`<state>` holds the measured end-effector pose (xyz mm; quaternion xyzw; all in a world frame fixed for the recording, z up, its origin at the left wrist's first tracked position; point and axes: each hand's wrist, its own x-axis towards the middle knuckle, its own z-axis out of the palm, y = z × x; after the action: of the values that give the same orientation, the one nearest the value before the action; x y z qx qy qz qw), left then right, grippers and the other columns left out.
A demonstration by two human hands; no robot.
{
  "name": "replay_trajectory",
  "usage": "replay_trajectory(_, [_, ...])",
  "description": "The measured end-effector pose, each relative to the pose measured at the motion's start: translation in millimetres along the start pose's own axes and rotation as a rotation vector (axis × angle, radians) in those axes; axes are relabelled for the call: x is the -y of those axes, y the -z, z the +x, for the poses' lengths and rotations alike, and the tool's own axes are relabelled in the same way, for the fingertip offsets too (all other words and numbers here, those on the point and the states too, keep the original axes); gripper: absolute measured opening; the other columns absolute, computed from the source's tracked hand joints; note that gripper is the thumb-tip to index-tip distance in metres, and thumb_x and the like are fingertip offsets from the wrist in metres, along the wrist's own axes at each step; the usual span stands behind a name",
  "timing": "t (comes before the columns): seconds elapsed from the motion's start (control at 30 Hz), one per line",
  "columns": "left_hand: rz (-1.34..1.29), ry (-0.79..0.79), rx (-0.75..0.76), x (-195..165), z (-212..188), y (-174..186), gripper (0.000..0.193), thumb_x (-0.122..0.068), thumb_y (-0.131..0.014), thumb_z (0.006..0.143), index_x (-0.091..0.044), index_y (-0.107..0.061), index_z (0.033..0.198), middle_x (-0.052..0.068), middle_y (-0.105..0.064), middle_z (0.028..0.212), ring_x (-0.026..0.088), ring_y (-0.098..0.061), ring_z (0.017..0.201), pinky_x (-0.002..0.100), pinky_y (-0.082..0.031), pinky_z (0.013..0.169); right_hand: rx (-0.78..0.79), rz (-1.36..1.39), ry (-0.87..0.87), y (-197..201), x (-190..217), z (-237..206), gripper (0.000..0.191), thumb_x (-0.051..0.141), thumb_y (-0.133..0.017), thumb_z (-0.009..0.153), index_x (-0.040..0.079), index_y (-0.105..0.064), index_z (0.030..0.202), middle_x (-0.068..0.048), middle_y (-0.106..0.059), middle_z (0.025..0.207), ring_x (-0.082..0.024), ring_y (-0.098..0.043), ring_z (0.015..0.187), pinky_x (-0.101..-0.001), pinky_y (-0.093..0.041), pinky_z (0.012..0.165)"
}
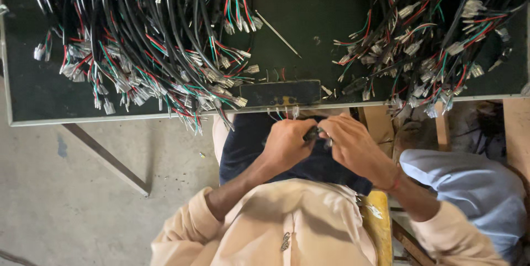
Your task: The person sits at a workbench covered with wire harnesses and attaches wires to connectors. They strip and twist wire ends by hand, insert them into connector terminals, and use a small hand tool to crimp or secure the connections, placing finished harnesses aside.
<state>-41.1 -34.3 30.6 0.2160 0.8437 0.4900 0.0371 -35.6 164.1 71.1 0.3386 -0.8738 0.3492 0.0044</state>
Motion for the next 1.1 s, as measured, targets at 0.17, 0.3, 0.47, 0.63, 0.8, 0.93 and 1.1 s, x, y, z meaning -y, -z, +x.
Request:
replay_trajectory(0.17, [-0.301, 0.106, 0.122, -11, 3, 6, 0.013, -0.009, -0.073, 0.082, -0.006, -0.071, 0.095, 0.015, -0.07, 0.077, 0.034, -0.07, 0.074, 0.039, -0.054, 0.064, 0.041, -0.028, 0.054, 13, -7, -3, 0.044, -0.011, -0.063, 0.075, 0.002, -0.056, 0.117, -0.011, -0.063, 0.094, -0.034, -0.061, 0.089, -0.0445, -0.05, 0.083])
replay_trajectory(0.3, [-0.347, 0.12, 0.169, -11, 2, 9, 0.012, -0.007, -0.073, 0.08, -0.007, -0.072, 0.092, 0.012, -0.073, 0.079, 0.03, -0.073, 0.075, 0.035, -0.055, 0.066, 0.035, -0.007, 0.051, 8, -4, -7, 0.046, -0.011, -0.063, 0.075, 0.0, -0.055, 0.118, -0.014, -0.061, 0.098, -0.036, -0.059, 0.091, -0.0446, -0.049, 0.083])
replay_trajectory(0.47, [-0.504, 0.134, 0.303, -11, 4, 13, 0.017, -0.003, -0.072, 0.078, -0.006, -0.071, 0.095, 0.01, -0.072, 0.076, 0.03, -0.071, 0.071, 0.035, -0.056, 0.067, 0.001, 0.032, 0.017, 3, 7, -10, 0.05, -0.013, -0.059, 0.07, 0.0, -0.056, 0.119, -0.013, -0.059, 0.094, -0.035, -0.058, 0.089, -0.0448, -0.049, 0.083])
replay_trajectory(0.63, [0.03, 0.098, -0.075, -27, -4, 5, 0.018, -0.005, -0.076, 0.077, -0.01, -0.069, 0.093, 0.013, -0.07, 0.081, 0.035, -0.07, 0.078, 0.042, -0.053, 0.065, -0.083, 0.214, -0.357, 13, 15, -9, 0.033, -0.008, -0.052, 0.087, 0.003, -0.061, 0.117, -0.012, -0.062, 0.086, -0.022, -0.062, 0.075, -0.0336, -0.052, 0.07])
replay_trajectory(0.8, [-0.057, 0.143, -0.121, -35, -2, 5, 0.016, -0.007, -0.075, 0.083, -0.011, -0.07, 0.097, 0.013, -0.068, 0.079, 0.036, -0.069, 0.077, 0.043, -0.054, 0.064, -0.057, 0.531, -0.594, 38, 22, -3, 0.018, 0.01, -0.055, 0.104, 0.001, -0.057, 0.12, -0.003, -0.063, 0.077, -0.009, -0.056, 0.067, -0.0257, -0.049, 0.061])
replay_trajectory(0.93, [-0.192, 0.204, -0.016, -37, 4, 19, 0.014, -0.004, -0.072, 0.081, -0.011, -0.073, 0.093, 0.01, -0.07, 0.075, 0.028, -0.072, 0.072, 0.036, -0.056, 0.064, -0.243, 0.464, -0.634, 59, 29, 3, 0.015, 0.011, -0.053, 0.11, 0.001, -0.055, 0.121, -0.003, -0.063, 0.085, -0.007, -0.059, 0.071, -0.0234, -0.048, 0.061])
replay_trajectory(1.1, [-0.286, 0.33, 0.061, -41, 11, 32, 0.016, 0.0, -0.068, 0.081, -0.009, -0.074, 0.093, 0.009, -0.066, 0.067, 0.017, -0.066, 0.058, 0.03, -0.052, 0.059, -0.207, 0.756, -0.69, 73, 32, 0, 0.023, 0.014, -0.051, 0.11, 0.003, -0.048, 0.13, -0.006, -0.063, 0.085, -0.008, -0.059, 0.07, -0.0217, -0.048, 0.061])
